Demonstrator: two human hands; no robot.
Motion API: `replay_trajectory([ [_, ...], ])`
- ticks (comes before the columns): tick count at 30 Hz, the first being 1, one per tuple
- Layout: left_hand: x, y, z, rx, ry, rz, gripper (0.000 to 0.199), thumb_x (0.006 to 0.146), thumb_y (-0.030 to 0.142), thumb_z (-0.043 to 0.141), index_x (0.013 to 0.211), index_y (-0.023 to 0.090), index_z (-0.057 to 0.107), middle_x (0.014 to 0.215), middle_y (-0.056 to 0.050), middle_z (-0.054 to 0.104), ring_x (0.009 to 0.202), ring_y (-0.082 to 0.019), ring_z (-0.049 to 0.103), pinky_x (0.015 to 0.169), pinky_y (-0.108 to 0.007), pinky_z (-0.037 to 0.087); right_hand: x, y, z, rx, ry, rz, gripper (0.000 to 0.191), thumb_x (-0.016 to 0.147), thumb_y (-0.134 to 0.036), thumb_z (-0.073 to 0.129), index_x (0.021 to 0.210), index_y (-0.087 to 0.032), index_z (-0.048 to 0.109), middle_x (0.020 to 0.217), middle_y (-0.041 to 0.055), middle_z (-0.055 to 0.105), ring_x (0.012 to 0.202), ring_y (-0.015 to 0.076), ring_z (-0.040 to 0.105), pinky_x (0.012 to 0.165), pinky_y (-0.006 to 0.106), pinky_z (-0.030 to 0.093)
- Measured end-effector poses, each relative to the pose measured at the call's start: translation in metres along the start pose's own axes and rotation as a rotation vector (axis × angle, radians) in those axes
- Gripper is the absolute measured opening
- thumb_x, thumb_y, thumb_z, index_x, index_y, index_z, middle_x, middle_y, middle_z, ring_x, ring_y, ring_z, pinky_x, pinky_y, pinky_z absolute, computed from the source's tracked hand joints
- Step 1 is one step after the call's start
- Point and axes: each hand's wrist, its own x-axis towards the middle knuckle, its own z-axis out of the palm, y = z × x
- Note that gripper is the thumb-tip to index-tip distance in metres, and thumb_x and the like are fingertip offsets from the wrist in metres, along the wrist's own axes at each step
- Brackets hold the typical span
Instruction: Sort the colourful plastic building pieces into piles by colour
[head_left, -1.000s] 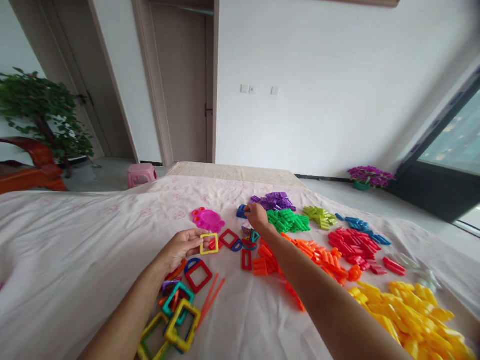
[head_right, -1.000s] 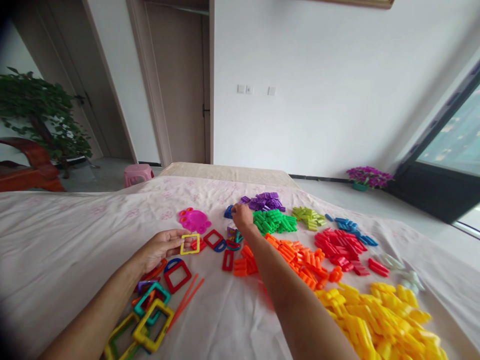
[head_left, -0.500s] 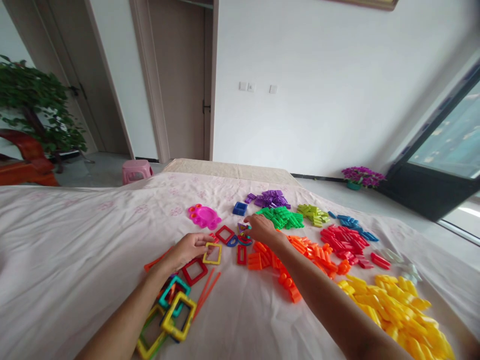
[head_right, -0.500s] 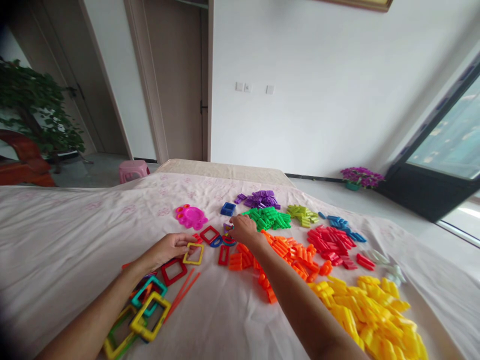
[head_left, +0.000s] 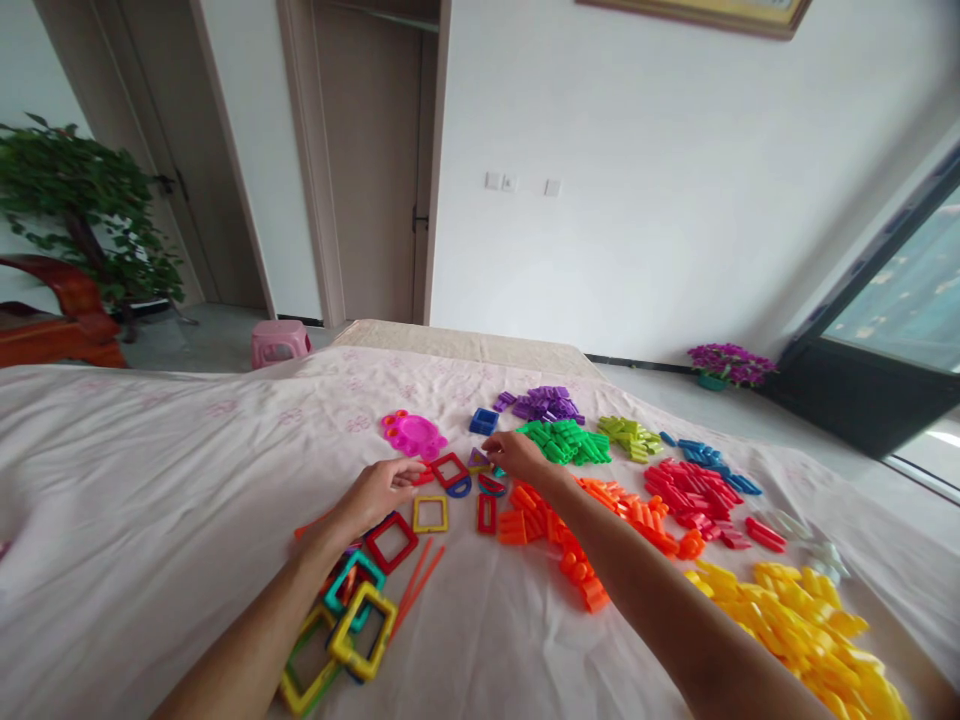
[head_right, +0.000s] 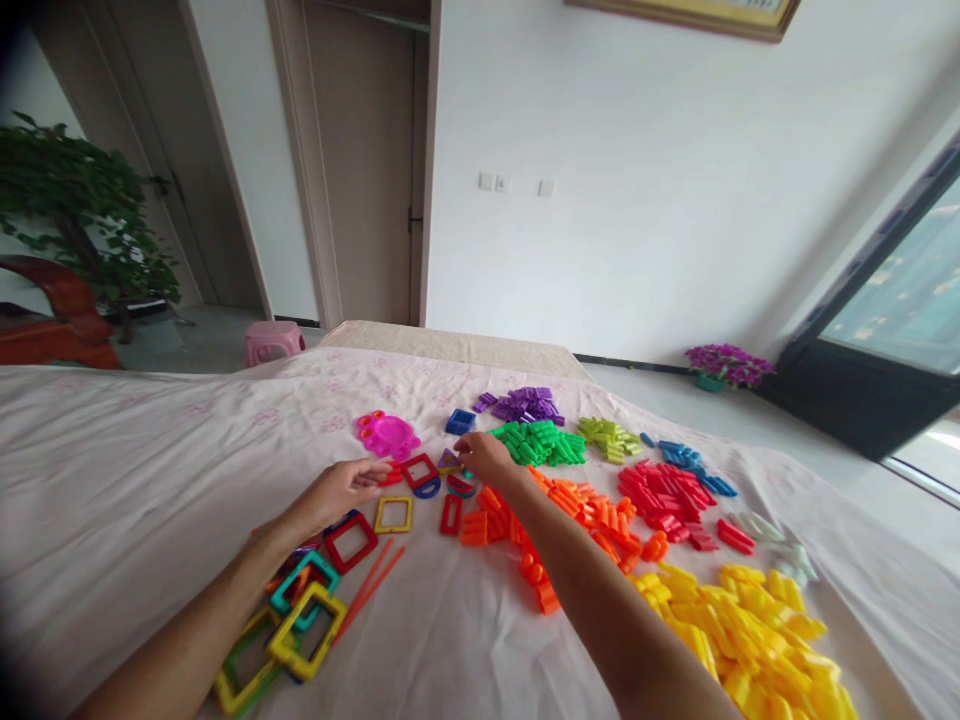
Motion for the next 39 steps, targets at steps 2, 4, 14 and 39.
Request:
replay_trajectory([
  [2, -0.001, 0.000, 0.000, -0.043, -0.015, -0.011, 0.038, 0.065, 0.022, 0.074, 0.103, 0.016, 0.074, 0.105, -0.012, 0.073, 0.097, -0.026, 0.066, 0.086, -0.032, 0.048, 0.002, -0.005, 0.004, -0.014, 0.002, -0.081, 0.044, 0.076, -0.020, 0.063, 0.120, -0.027, 0.067, 0.111, 0.0032, 0.070, 0.091, 0.0177, 0.065, 0.073, 0.022, 0.045],
  [4, -0.002, -0.001, 0.000, -0.082, -0.037, -0.040, 0.038, 0.064, 0.023, 0.074, 0.102, 0.015, 0.074, 0.106, -0.012, 0.073, 0.098, -0.026, 0.066, 0.086, -0.032, 0.048, 0.005, -0.011, 0.007, -0.046, -0.043, -0.170, 0.048, 0.074, -0.020, 0.066, 0.121, -0.027, 0.066, 0.113, 0.0042, 0.068, 0.094, 0.0191, 0.064, 0.075, 0.023, 0.045],
  [14, -0.006, 0.017, 0.001, -0.274, -0.018, -0.097, 0.051, 0.066, 0.032, 0.079, 0.112, 0.013, 0.068, 0.110, -0.015, 0.070, 0.098, -0.026, 0.066, 0.083, -0.034, 0.051, 0.006, -0.038, 0.012, 0.629, 0.007, -0.155, 0.030, 0.073, -0.024, 0.068, 0.102, -0.016, 0.069, 0.089, 0.0034, 0.072, 0.076, 0.0152, 0.065, 0.068, 0.024, 0.049],
  [39, -0.012, 0.026, -0.001, -0.384, -0.074, 0.010, 0.035, 0.086, 0.040, 0.059, 0.108, 0.014, 0.064, 0.090, -0.008, 0.069, 0.080, -0.016, 0.064, 0.067, -0.021, 0.048, -0.042, -0.111, 0.020, 1.416, -0.021, 0.026, 0.031, 0.075, -0.035, 0.066, 0.097, -0.016, 0.057, 0.081, 0.0043, 0.070, 0.065, 0.0136, 0.067, 0.055, 0.021, 0.048],
])
